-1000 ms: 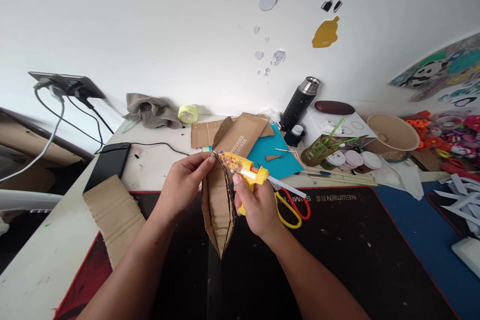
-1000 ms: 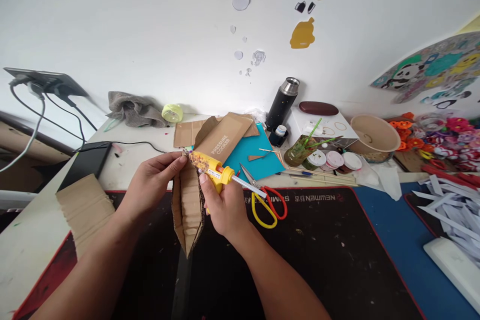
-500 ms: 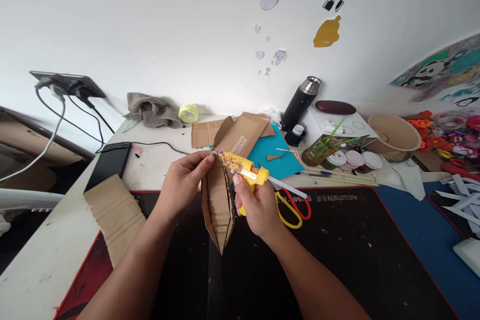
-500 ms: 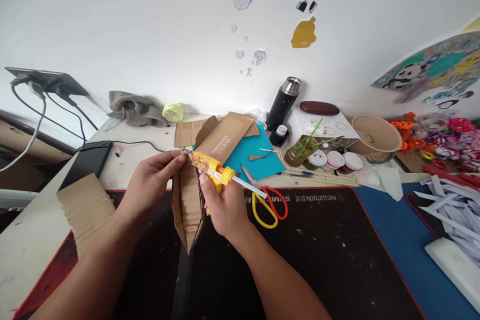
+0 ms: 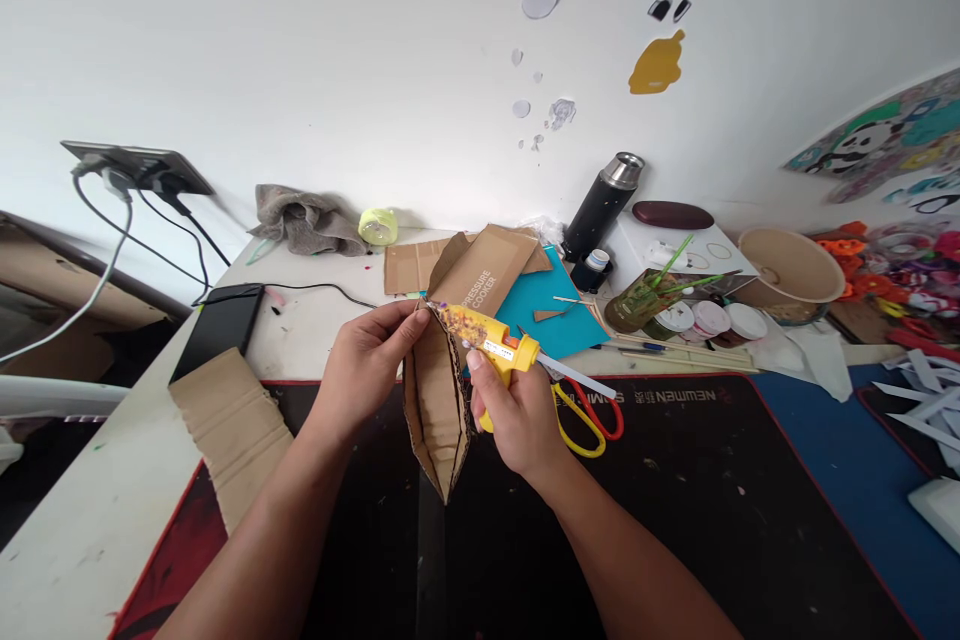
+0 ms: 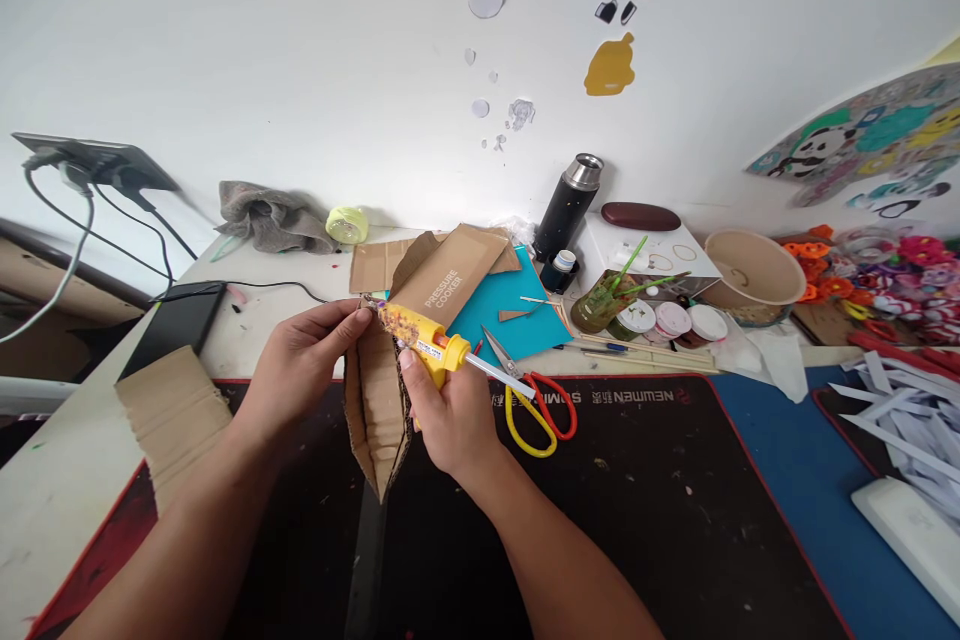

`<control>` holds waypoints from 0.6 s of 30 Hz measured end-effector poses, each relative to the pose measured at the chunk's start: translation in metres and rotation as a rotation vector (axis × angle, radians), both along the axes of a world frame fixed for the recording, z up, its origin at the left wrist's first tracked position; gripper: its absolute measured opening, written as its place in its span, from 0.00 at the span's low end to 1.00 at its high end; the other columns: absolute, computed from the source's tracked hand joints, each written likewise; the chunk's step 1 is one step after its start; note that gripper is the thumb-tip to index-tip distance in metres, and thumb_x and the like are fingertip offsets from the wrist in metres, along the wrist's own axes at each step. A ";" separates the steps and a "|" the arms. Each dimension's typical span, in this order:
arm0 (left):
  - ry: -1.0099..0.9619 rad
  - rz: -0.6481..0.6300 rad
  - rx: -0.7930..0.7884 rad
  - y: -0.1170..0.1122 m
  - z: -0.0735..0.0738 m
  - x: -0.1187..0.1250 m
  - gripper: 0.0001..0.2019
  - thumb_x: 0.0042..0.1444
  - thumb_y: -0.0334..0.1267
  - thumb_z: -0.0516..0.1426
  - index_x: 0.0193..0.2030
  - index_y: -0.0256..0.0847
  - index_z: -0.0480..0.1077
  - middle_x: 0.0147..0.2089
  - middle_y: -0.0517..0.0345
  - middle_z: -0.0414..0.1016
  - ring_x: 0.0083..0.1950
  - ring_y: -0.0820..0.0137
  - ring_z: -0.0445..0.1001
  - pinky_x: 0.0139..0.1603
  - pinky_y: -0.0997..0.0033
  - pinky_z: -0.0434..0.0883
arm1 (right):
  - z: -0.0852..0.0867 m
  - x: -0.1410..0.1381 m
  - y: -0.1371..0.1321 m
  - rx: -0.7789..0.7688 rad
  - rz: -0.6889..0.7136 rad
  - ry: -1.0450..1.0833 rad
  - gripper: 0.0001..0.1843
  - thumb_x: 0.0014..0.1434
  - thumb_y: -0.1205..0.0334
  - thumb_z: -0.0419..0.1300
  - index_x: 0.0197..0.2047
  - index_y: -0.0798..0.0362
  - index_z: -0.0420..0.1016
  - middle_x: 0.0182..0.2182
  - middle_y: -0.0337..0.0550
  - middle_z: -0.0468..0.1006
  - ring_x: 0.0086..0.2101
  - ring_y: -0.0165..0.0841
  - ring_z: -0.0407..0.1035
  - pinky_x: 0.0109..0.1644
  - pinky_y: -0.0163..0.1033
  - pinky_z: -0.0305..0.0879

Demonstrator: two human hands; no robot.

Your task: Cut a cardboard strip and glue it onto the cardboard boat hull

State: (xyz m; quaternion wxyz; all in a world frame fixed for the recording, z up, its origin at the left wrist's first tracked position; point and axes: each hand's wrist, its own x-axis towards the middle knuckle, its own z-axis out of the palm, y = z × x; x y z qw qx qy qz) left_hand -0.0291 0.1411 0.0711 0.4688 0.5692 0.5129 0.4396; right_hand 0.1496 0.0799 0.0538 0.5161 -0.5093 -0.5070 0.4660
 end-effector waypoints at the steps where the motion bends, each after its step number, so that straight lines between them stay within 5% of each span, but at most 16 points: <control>1: 0.001 0.000 0.000 0.000 0.000 0.000 0.27 0.61 0.64 0.68 0.51 0.41 0.89 0.51 0.49 0.91 0.57 0.50 0.84 0.57 0.60 0.80 | 0.000 0.000 0.000 -0.002 -0.002 0.003 0.25 0.73 0.44 0.61 0.27 0.47 0.65 0.16 0.32 0.65 0.17 0.29 0.64 0.22 0.33 0.61; 18: 0.032 -0.009 -0.008 -0.001 0.002 0.002 0.27 0.60 0.65 0.68 0.50 0.42 0.89 0.51 0.49 0.91 0.57 0.48 0.84 0.58 0.58 0.80 | 0.000 -0.001 -0.001 -0.003 -0.008 0.015 0.25 0.74 0.45 0.60 0.27 0.47 0.65 0.15 0.31 0.65 0.16 0.28 0.64 0.22 0.33 0.62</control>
